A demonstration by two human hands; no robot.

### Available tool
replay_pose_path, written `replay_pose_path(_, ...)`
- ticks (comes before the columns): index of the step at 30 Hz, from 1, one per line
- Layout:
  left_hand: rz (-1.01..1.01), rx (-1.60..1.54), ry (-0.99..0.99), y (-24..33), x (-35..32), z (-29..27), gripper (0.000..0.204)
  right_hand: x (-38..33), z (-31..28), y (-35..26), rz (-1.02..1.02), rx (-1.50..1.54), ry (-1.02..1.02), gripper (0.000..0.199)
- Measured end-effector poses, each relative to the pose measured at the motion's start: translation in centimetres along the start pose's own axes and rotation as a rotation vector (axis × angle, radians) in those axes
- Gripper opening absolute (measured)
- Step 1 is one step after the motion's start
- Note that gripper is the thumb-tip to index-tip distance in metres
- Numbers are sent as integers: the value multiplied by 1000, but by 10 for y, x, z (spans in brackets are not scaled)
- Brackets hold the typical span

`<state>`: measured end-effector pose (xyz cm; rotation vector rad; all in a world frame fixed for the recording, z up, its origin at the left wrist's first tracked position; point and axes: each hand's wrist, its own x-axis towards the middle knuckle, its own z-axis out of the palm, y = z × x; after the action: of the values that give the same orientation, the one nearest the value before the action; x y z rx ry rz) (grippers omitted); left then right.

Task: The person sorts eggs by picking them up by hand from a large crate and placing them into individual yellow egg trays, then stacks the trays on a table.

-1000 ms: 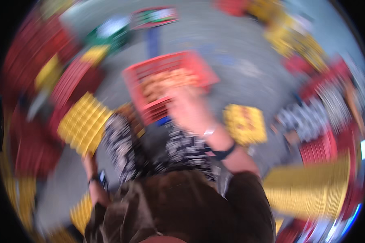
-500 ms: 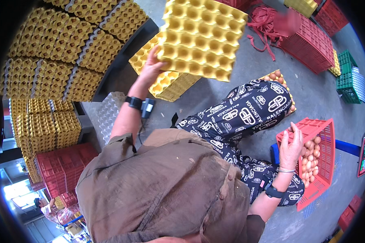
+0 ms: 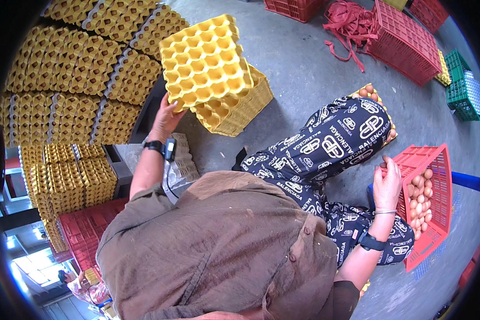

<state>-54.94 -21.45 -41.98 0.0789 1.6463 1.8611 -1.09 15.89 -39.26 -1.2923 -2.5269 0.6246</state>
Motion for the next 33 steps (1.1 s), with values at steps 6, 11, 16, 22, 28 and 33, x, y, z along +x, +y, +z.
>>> replay_pose_path(6,49,-269,248,-58,-27,55,48,1,1,-11,31,4,-53,31)
replay_pose_path(11,33,-318,324,-86,-41,69,42,1,1,-15,-38,-39,-20,31)
replay_pose_path(16,-344,425,381,-77,-45,76,38,0,-1,-25,-60,-53,6,32)
replay_pose_path(22,61,1478,580,-71,-35,40,57,-6,-2,-29,-33,-54,-7,31)
replay_pose_path(28,521,1889,362,-63,55,57,78,-10,6,-7,0,-43,-25,27)
replay_pose_path(33,313,2156,48,-100,98,-19,91,-1,5,4,54,112,-33,28)
